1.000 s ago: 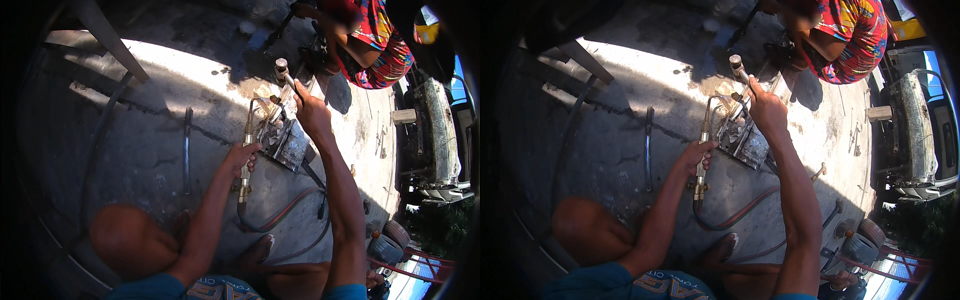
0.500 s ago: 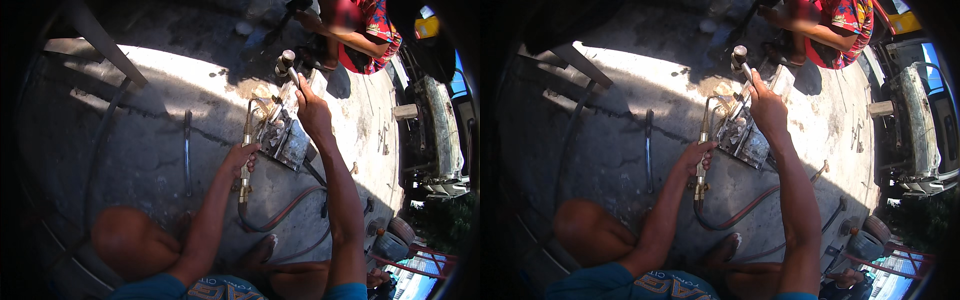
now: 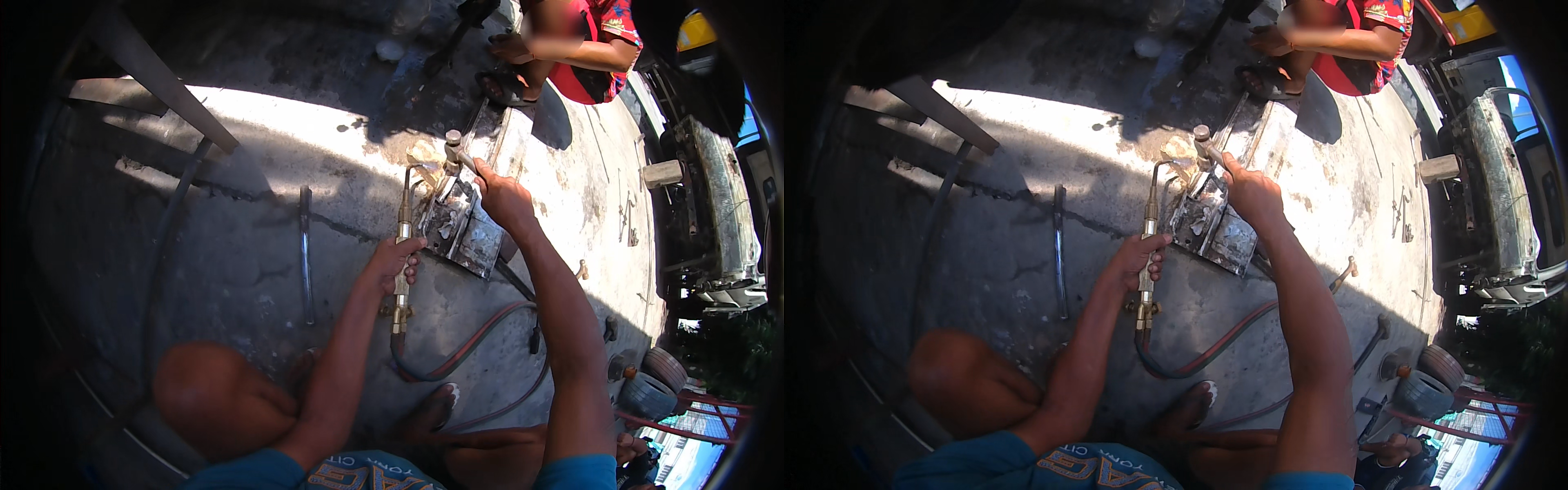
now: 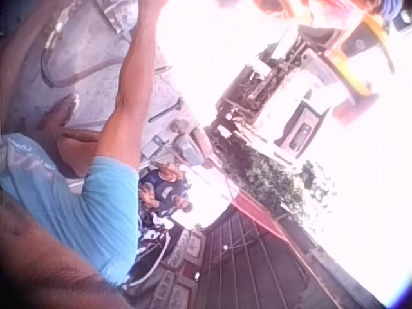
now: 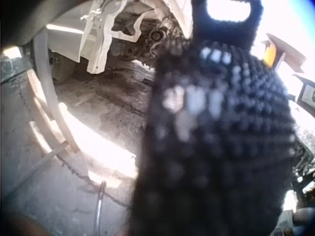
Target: The person uses a welding torch to heat a metal frame on the ground while a coworker assists by hammering and prying the heated sections. The person repeatedly applies heat and uses a metal bar to adjust the frame's shape.
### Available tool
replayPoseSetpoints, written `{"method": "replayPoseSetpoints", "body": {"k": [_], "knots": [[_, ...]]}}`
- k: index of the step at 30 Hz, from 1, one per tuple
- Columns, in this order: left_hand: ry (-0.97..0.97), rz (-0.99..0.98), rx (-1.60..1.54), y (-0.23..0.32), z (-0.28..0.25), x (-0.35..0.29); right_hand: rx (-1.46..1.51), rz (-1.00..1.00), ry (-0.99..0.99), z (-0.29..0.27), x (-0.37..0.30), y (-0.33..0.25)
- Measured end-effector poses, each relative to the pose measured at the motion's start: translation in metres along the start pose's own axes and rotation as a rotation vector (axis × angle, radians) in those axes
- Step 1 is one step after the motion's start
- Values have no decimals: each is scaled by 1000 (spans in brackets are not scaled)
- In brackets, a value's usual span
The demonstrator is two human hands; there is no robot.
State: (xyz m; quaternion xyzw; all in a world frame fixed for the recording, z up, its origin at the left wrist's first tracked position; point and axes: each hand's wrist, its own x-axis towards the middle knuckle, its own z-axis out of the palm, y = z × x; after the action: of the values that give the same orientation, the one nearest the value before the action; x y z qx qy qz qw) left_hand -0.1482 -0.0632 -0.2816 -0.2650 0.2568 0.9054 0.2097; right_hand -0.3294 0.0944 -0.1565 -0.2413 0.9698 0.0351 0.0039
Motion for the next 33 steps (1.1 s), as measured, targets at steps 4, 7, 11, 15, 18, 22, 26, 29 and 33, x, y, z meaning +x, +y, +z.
{"method": "replayPoseSetpoints", "body": {"k": [4, 7, 11, 15, 18, 22, 26, 29, 33], "knots": [[-48, -10, -3, -4, -1, -4, -8, -54, 71, -28, 24, -4], [1, 18, -1, 5, -4, -3, 74, -10, 172, -40, 22, -36], [-6, 39, 2, 8, -7, 0, -24, -7, -51, -20, -5, -33], [-29, 0, 2, -1, 3, 1, -47, -116, 52, -18, 5, -10], [-3, 19, -14, 1, -2, -4, 85, -57, 144, -51, 11, -44], [24, 22, -18, 6, -8, -1, 227, -92, 350, -85, 18, -82], [11, 42, -24, 9, -5, -1, 245, -222, 428, -51, 12, -67], [-18, 6, -19, -1, 3, -3, -297, -117, -230, -8, -7, 9], [29, 82, -31, 14, -5, -2, -172, -202, -69, -43, 31, -37]]}}
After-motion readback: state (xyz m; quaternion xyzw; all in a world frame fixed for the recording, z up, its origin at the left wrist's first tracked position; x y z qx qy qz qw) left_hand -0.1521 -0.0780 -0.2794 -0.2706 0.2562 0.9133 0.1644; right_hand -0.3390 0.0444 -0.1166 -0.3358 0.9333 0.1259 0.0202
